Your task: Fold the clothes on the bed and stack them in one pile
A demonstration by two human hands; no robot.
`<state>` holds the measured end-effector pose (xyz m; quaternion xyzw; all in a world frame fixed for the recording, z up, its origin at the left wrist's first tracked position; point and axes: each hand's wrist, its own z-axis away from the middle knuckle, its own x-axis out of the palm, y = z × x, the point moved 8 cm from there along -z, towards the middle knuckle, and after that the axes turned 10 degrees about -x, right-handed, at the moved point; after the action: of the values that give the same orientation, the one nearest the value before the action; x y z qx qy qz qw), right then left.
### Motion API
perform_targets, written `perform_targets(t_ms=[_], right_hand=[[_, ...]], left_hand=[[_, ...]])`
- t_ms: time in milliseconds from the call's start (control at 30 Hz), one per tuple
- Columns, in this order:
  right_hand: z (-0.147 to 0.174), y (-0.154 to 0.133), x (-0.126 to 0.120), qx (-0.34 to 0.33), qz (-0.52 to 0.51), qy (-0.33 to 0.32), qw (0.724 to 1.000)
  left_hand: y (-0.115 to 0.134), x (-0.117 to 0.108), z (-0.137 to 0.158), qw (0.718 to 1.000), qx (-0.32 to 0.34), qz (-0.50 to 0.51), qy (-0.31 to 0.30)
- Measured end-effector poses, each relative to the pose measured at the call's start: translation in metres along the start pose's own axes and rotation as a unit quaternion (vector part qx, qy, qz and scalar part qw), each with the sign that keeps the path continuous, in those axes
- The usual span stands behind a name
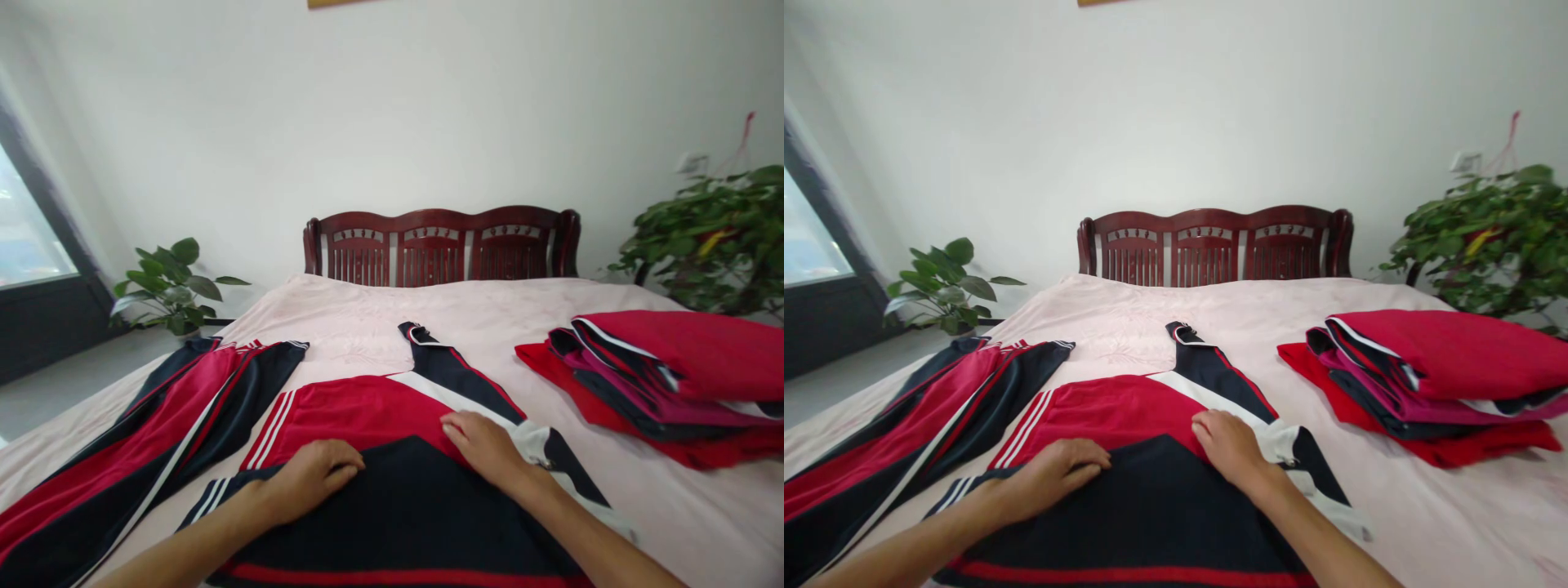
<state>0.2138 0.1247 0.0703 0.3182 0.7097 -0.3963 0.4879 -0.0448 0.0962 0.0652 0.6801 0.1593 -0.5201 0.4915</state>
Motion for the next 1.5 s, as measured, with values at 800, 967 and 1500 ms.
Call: perform_targets(t_ms=[800, 967, 1500], right_hand=[[-0.11, 0.17, -0.008, 0.305, -0.058, 0.041, 0.95], [-0.079, 0.155, -0.034, 0.191, -0.118, 0.098, 0.97], [-0.018, 0.058, -0.04, 0.021, 0.093, 0.039, 0.995]], left_hand=[[-0.116, -0.082, -0.08, 0.948, -0.206, -0.216, 0.111], [-0.082, -0.081, -0.038, 0.935, -0.067, -0.274, 0.215], [-0.006, -0.028, -0.051, 0.99, -0.075, -0.116, 0.015]])
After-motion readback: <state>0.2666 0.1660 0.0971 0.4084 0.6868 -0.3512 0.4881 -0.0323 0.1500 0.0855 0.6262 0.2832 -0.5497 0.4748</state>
